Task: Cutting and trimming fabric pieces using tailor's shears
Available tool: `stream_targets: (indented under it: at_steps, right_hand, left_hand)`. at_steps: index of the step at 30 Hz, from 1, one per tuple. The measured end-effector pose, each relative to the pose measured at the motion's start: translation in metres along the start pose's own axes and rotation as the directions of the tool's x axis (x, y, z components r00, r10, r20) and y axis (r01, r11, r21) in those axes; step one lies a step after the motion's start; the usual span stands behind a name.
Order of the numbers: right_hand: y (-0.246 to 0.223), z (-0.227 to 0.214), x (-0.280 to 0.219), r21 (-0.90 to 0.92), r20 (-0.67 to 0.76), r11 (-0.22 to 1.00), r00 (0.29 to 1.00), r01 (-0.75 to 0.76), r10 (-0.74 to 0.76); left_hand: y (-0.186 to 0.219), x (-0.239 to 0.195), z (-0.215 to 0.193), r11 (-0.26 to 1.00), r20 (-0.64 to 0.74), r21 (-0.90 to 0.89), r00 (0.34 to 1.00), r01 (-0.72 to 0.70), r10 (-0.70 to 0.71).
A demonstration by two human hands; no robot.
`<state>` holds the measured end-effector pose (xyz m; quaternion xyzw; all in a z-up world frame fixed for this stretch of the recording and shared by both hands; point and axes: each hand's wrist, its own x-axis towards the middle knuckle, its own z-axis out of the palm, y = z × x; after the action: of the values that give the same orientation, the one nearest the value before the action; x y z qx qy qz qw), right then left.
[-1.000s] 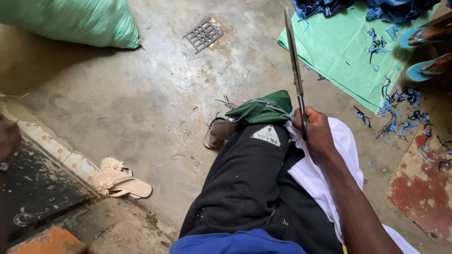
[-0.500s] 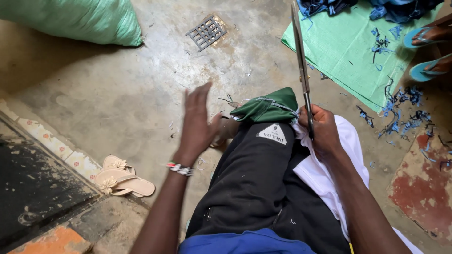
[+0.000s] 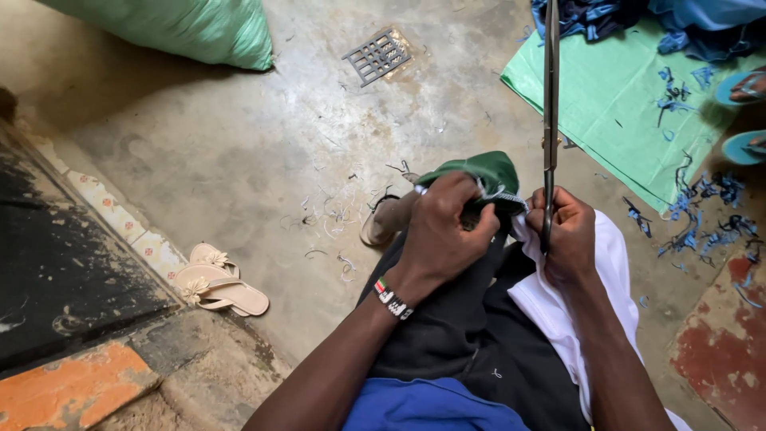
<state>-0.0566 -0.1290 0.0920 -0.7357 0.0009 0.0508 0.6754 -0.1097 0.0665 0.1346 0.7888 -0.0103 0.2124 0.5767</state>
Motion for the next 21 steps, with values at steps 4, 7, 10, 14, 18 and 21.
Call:
stream_targets:
  at_steps: [4,7,10,14,18,21]
  right_hand:
    - [-0.018,0.005,-0.014,0.024,-0.008,0.998,0.998,0.057,-0.057]
    - [-0.015,-0.001,-0.02,0.03,0.012,0.993,0.994,0.112,-0.113]
    - [-0.001,-0.016,-0.017,-0.012,0.027,0.989,0.989,0.145,-0.145]
    - [-0.007,-0.018,-0.023,-0.114,0.024,0.979,0.985,0.17,-0.169]
    - [-0.024,-0.011,-0.027,-0.286,0.063,0.946,0.988,0.156,-0.144]
    - [-0.026,-0.012,-0.029,-0.527,0.092,0.837,0.989,0.149,-0.118]
  left_hand:
    - [-0.013,0.002,0.004,0.918,0.045,0.009,0.917,0.397,-0.397]
    - [-0.039,0.004,0.018,0.838,0.084,-0.154,0.852,0.524,-0.517]
    - [-0.021,0.01,0.014,0.681,0.228,-0.451,0.813,0.576,-0.536]
    - [0.027,0.008,-0.016,0.415,0.471,-0.516,0.653,0.749,-0.594]
    - [-0.018,-0.018,-0.038,0.563,0.481,-0.307,0.635,0.768,-0.605]
    - [0.008,-0.013,-0.074,0.815,0.361,0.006,0.759,0.58,-0.542]
